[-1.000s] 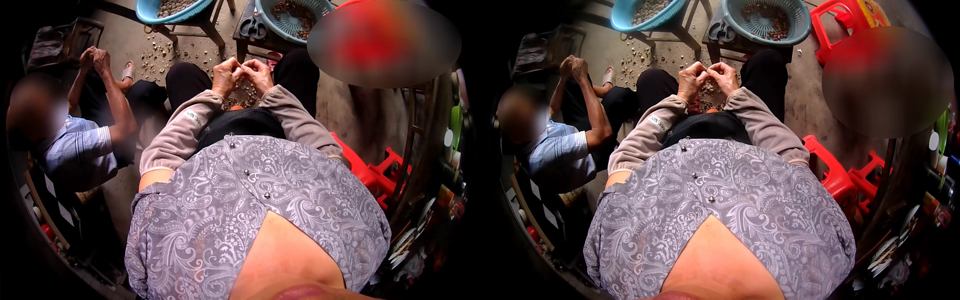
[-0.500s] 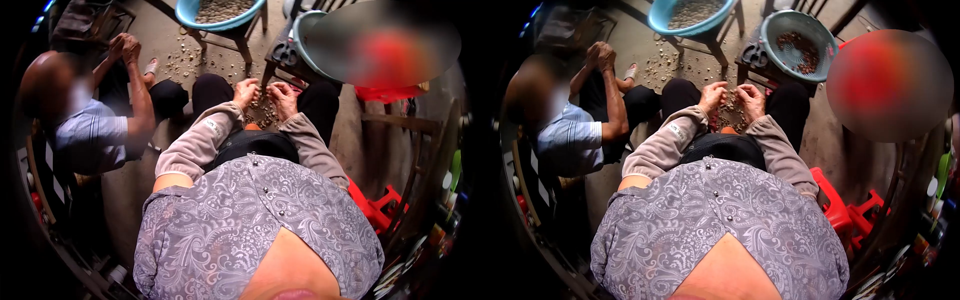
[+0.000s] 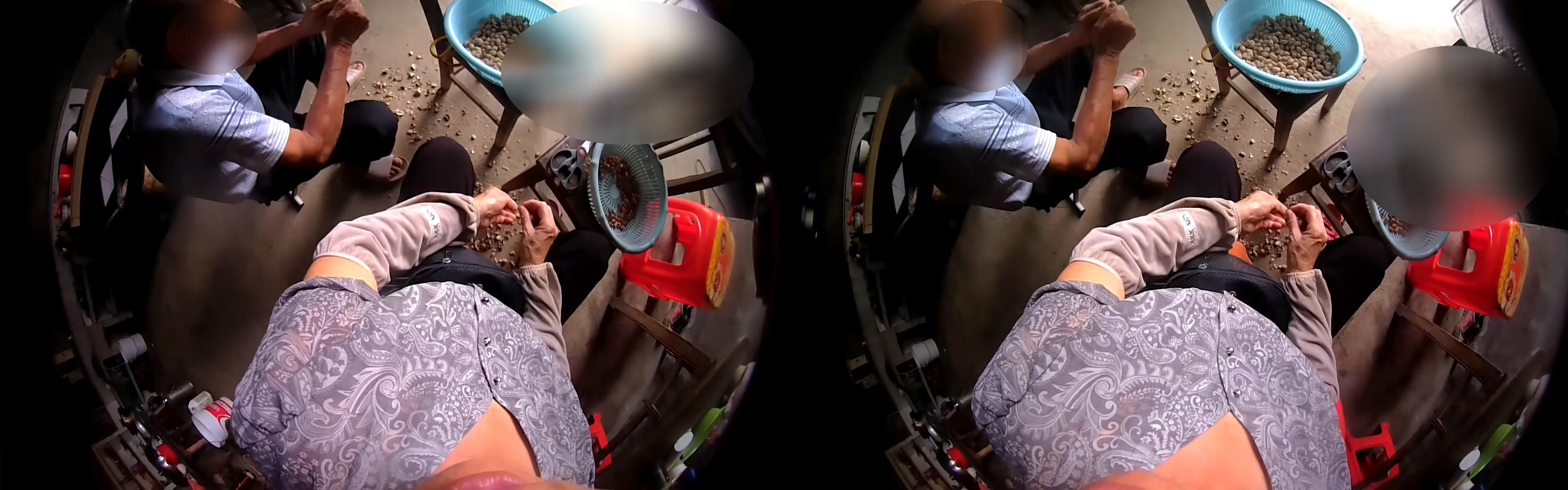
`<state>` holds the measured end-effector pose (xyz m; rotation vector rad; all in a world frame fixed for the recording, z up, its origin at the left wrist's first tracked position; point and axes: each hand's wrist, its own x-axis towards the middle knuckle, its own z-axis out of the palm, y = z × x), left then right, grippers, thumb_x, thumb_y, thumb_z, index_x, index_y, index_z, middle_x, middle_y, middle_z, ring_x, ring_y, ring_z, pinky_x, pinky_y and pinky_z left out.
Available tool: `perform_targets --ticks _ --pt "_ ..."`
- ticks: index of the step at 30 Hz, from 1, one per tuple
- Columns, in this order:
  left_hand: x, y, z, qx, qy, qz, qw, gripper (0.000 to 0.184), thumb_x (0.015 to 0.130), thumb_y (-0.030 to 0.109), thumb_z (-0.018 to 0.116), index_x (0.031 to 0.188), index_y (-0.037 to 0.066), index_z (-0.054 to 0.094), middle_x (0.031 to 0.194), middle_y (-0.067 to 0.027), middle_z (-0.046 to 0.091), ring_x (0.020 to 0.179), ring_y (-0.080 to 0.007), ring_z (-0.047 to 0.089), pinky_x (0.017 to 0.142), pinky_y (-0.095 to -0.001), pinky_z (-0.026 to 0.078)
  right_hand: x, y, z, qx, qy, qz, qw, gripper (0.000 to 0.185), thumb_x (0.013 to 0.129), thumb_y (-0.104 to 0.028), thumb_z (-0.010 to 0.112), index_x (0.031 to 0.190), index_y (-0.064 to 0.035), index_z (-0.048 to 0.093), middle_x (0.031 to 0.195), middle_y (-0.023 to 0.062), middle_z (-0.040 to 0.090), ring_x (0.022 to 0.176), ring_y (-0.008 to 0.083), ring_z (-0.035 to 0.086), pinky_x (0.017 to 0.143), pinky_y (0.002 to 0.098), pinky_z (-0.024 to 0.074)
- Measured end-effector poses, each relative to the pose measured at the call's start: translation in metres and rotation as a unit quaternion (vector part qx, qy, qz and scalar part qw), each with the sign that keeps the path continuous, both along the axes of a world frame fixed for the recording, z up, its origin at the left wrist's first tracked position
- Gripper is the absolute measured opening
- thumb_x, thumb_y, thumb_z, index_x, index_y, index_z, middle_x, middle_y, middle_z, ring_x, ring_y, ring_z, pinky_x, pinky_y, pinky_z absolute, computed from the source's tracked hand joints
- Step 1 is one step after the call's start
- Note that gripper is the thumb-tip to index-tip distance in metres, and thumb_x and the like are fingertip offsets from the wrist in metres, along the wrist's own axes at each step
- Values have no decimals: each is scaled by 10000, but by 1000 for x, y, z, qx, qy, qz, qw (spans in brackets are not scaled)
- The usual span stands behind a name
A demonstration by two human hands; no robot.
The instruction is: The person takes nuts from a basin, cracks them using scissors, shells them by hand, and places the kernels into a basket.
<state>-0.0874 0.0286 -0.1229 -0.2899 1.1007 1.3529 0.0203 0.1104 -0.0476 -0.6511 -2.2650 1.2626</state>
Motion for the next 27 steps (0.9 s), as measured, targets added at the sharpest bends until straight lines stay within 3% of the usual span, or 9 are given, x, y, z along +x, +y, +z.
perform_targets --ticks 5,7,15,18,19,20,22,25,27 --pt "-1 -1 -7 -17 52 150 987 209 885 -24 380 1027 -120 499 801 -211 588 616 -269 618 535 -331 562 10 13 -38 -152 -55 -52 985 172 784 -104 681 908 -24 593 805 66 596 710 124 556 649 249 448" --pt "-6 -6 8 -6 91 121 988 205 900 9 411 1075 -73 481 869 -166 594 685 -200 624 565 -258 545 13 9 -52 -1 -124 -17 992 299 764 -176 709 991 -32 580 868 93 615 809 180 590 707 300 468" --pt "-17 83 131 128 359 38 924 185 903 165 540 955 -12 528 785 -104 623 532 -106 585 393 -210 447 17 11 -77 -188 -147 46 970 379 766 -275 651 1036 -19 577 997 185 609 926 302 588 800 378 454" --pt "-9 122 185 182 425 -81 883 438 890 236 566 1209 -26 420 1032 -195 574 682 -175 643 451 -249 518 15 5 -38 -99 -105 46 988 428 781 -294 609 1098 -10 557 1051 218 592 967 365 564 835 413 436" --pt "-2 128 194 172 473 -111 857 543 881 258 579 1292 -19 356 1125 -227 536 746 -204 656 476 -260 539 14 5 -25 -73 -207 41 975 434 767 -276 614 1109 -14 556 1050 220 593 965 364 565 834 410 440" --pt "-6 138 176 211 561 -126 791 643 863 284 600 1350 19 274 1226 -263 459 823 -248 648 499 -284 552 16 6 -27 -77 -170 50 981 438 759 -272 617 1108 -14 556 1036 224 594 961 363 566 826 409 442" --pt "-2 126 173 210 567 -126 786 549 871 271 580 1313 47 346 1135 -225 514 788 -222 638 515 -300 552 15 13 -116 -28 -71 76 994 403 755 -275 629 1054 -14 565 995 229 596 944 349 574 792 403 454" --pt "0 83 161 153 484 -196 839 389 890 239 540 1211 30 469 917 -135 607 726 -158 628 496 -277 523 19 4 -55 -48 -147 101 983 326 751 -278 654 919 -11 572 849 194 632 800 311 624 720 386 486" --pt "-3 55 125 147 555 -223 788 325 900 221 522 1150 14 516 843 -92 624 699 -135 626 489 -261 505 19 0 -63 -58 -144 118 981 262 794 -238 603 912 -5 579 809 114 653 737 187 631 645 331 480"
